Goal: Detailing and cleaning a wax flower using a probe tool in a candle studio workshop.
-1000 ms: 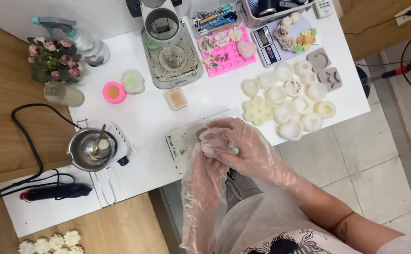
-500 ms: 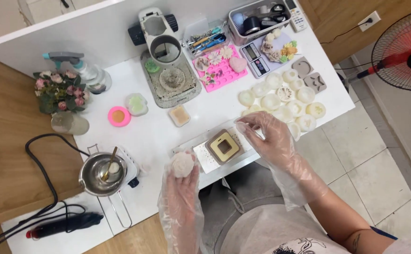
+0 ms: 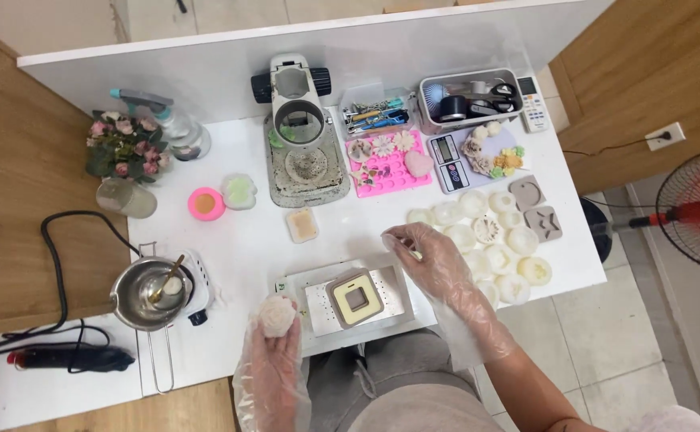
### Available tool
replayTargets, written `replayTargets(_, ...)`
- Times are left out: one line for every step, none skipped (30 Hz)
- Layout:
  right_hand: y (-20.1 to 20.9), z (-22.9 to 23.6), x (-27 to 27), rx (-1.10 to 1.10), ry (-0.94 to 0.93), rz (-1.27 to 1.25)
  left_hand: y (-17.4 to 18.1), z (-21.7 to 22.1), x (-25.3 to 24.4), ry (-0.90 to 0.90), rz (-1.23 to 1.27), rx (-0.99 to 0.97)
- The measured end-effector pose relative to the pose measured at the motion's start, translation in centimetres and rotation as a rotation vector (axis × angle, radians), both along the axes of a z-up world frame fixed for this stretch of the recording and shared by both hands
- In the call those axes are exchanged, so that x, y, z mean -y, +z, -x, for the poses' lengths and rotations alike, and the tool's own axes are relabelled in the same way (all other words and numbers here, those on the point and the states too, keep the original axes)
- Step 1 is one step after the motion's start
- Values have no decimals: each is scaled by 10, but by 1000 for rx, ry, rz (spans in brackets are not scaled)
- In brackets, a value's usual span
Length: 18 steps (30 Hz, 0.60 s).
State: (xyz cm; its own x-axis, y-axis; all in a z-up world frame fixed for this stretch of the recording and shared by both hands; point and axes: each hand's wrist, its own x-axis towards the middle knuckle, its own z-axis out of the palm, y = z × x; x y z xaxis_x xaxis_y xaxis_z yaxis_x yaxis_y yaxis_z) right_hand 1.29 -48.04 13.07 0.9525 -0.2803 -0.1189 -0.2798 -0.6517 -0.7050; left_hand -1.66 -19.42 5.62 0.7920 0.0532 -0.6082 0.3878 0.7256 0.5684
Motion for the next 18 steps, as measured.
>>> replayTargets(-7, -4, 9, 5, 16, -9, 3, 0, 8, 16, -9, 5)
replayTargets(-13, -8, 18, -15, 40, 58, 6, -1, 17, 39, -8, -64)
replayTargets(-20, -10, 28, -39, 56, 126, 10, -1, 26, 55, -5, -138)
replayTargets(-23, -14, 35, -37, 64, 119, 9, -1, 30, 63, -12, -137)
replayTargets(-27, -16, 43, 4, 64, 104, 8, 0, 36, 46, 13, -111)
replayTargets(-31, -17, 51, 44, 64, 90, 6, 1, 42, 28, 38, -85)
replayTargets(-32, -21, 57, 42, 66, 98, 11, -2, 49, 29, 45, -88)
replayTargets(-32, -25, 63, 58, 59, 55, 16, -4, 56, 23, 19, -76)
replayTargets(-35, -27, 65, 70, 55, 5, 23, -5, 58, 20, -16, -68)
replayTargets(-35, -29, 71, 64, 60, 4, 25, -5, 62, 24, -16, -74)
replayTargets(-36, -31, 75, 68, 76, 24, 29, -6, 64, 45, -33, -54)
replayTargets(-37, -34, 79, 72, 92, 44, 33, -7, 66, 66, -51, -35)
replayTargets(-44, -39, 87, 70, 94, 41, 35, -8, 68, 69, -54, -36)
replayTargets(-52, -43, 95, 68, 133, 89, 37, -9, 71, 65, -46, -27)
replayTargets(-60, -47, 104, 64, 173, 138, 38, -9, 74, 62, -36, -19)
replayTargets(-67, -54, 114, 60, 176, 137, 39, -8, 78, 64, -37, -22)
replayTargets(-74, -61, 123, 51, 188, 134, 41, -5, 82, 31, -70, -11)
replayTargets(-82, -68, 131, 41, 200, 132, 42, -1, 85, -2, -103, 0)
